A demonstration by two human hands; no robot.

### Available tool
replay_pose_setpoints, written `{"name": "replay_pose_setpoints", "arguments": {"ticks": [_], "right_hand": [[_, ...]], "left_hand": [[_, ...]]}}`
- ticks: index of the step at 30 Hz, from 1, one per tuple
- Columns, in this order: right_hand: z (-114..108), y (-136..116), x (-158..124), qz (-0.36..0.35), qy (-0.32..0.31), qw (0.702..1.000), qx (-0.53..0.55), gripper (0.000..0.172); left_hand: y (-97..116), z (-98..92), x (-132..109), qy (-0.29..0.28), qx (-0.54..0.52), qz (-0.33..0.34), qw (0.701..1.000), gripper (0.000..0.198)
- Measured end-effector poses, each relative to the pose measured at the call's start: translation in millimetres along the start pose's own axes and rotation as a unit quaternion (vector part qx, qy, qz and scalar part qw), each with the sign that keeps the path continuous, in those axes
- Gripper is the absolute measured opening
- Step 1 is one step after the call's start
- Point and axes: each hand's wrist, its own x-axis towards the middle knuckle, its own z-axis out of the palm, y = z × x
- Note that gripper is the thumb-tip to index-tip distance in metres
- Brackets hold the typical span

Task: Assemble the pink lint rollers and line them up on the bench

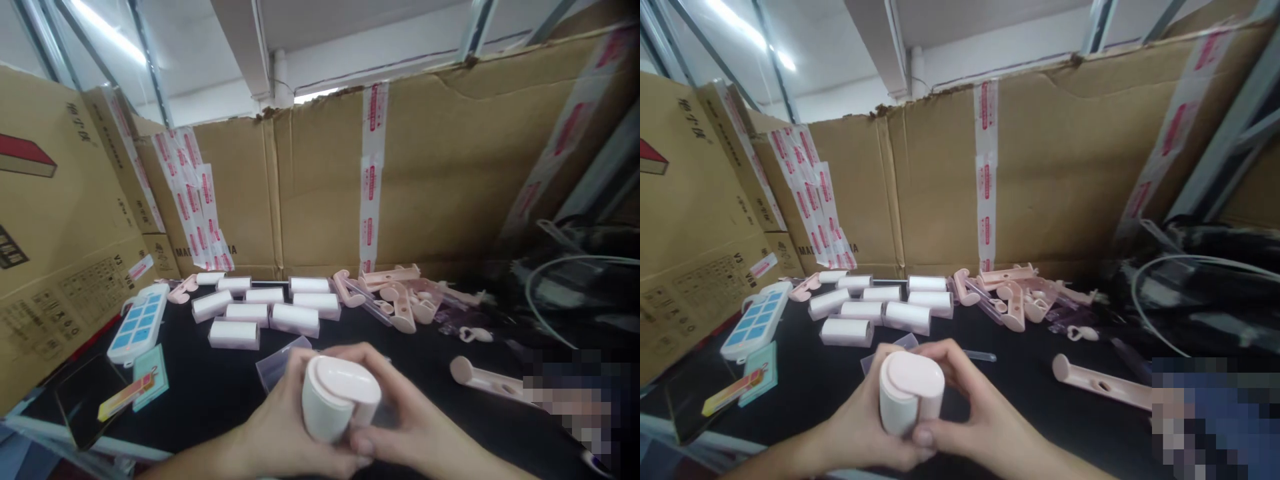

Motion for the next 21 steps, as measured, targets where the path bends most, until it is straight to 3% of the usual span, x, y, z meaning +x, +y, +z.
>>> {"name": "replay_pose_setpoints", "arguments": {"ticks": [4,7,10,15,18,21], "right_hand": [[-6.4,6.6,15.4,0.010,0.065,0.997,0.044,0.038],[-19.8,1.4,22.8,-0.038,0.116,0.992,-0.032,0.038],[-26.3,-3.9,22.9,-0.080,0.114,0.984,-0.108,0.041],[-21.7,2.3,15.1,-0.091,-0.003,0.971,-0.222,0.040],[-21.9,10.8,9.4,-0.073,-0.031,0.953,-0.292,0.038],[-27.9,16.3,5.3,-0.045,-0.020,0.953,-0.298,0.036]], "left_hand": [[-12.2,-31.2,-6.5,0.028,0.188,-0.017,0.982,0.098],[-36.9,-41.8,-10.4,0.058,0.240,-0.061,0.967,0.082],[-59.3,-34.9,-8.4,0.038,0.183,-0.067,0.980,0.074],[-66.1,-9.5,7.6,-0.050,0.008,-0.022,0.998,0.087],[-64.8,0.9,20.7,-0.041,-0.062,-0.009,0.997,0.085],[-68.0,5.9,29.9,-0.045,-0.082,-0.003,0.996,0.082]]}}
